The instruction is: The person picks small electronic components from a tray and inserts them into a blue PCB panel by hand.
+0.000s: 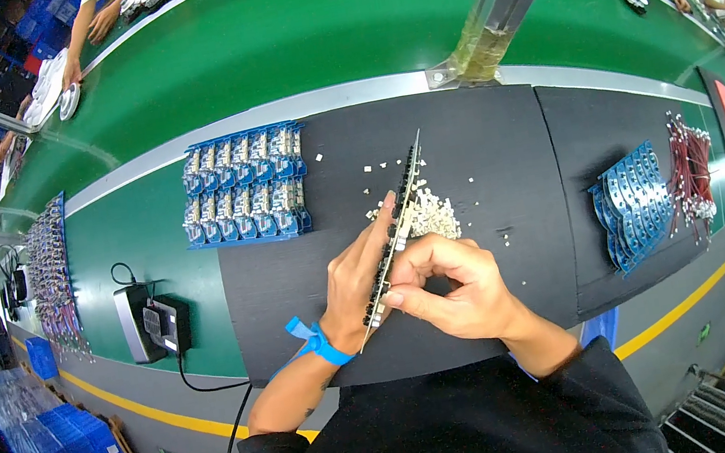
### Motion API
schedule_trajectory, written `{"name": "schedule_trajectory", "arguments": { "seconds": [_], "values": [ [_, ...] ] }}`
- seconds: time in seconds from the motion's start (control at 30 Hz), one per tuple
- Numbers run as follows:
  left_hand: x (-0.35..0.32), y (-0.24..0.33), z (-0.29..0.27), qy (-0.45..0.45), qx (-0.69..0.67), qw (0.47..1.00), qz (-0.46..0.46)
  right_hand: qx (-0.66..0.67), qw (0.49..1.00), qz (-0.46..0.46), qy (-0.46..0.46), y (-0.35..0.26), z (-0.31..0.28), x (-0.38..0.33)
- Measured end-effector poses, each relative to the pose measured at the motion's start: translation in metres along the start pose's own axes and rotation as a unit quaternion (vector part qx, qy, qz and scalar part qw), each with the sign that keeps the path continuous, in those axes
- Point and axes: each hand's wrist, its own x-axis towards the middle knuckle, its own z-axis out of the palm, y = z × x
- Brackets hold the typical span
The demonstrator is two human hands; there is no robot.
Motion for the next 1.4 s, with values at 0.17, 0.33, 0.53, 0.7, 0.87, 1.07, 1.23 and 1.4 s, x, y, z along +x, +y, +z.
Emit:
{"name": "schedule_trajectory", "arguments": {
  "seconds": [0.17,0.33,0.53,0.7,0.87,1.07,1.23,1.4],
  "values": [
    [0.0,-0.002,0.001,0.004,0.009,1.0,0.024,0.003,1.0,-0.016,0.012,-0.002,-0.001,0.001],
    [-0.011,-0.015,0.01,-0.007,0.044,0.999,0.014,-0.054,0.998,-0.045,0.002,0.001,-0.007,0.004],
    [-0.006,-0.006,0.01,0.071,-0.326,0.928,-0.164,-0.232,0.964,0.024,0.127,0.012,-0.03,0.016],
    [-0.002,0.0,-0.002,0.048,-0.379,0.911,-0.155,-0.259,0.956,0.057,0.123,0.023,-0.044,0.018],
    [0.0,0.004,0.0,0.029,-0.423,0.896,-0.129,-0.128,0.983,0.078,0.108,0.027,-0.038,0.019],
    [-0.011,0.003,-0.017,-0.152,-0.298,0.934,-0.123,0.065,0.983,0.136,0.106,0.026,-0.033,0.022],
    [-0.002,0.002,-0.034,-0.12,-0.01,0.992,-0.022,0.117,0.981,0.124,0.094,0.027,-0.037,0.017],
    [-0.016,-0.025,-0.026,-0.089,0.131,0.987,-0.036,0.119,0.982,0.095,0.112,0.031,-0.034,0.018]
  ]
}}
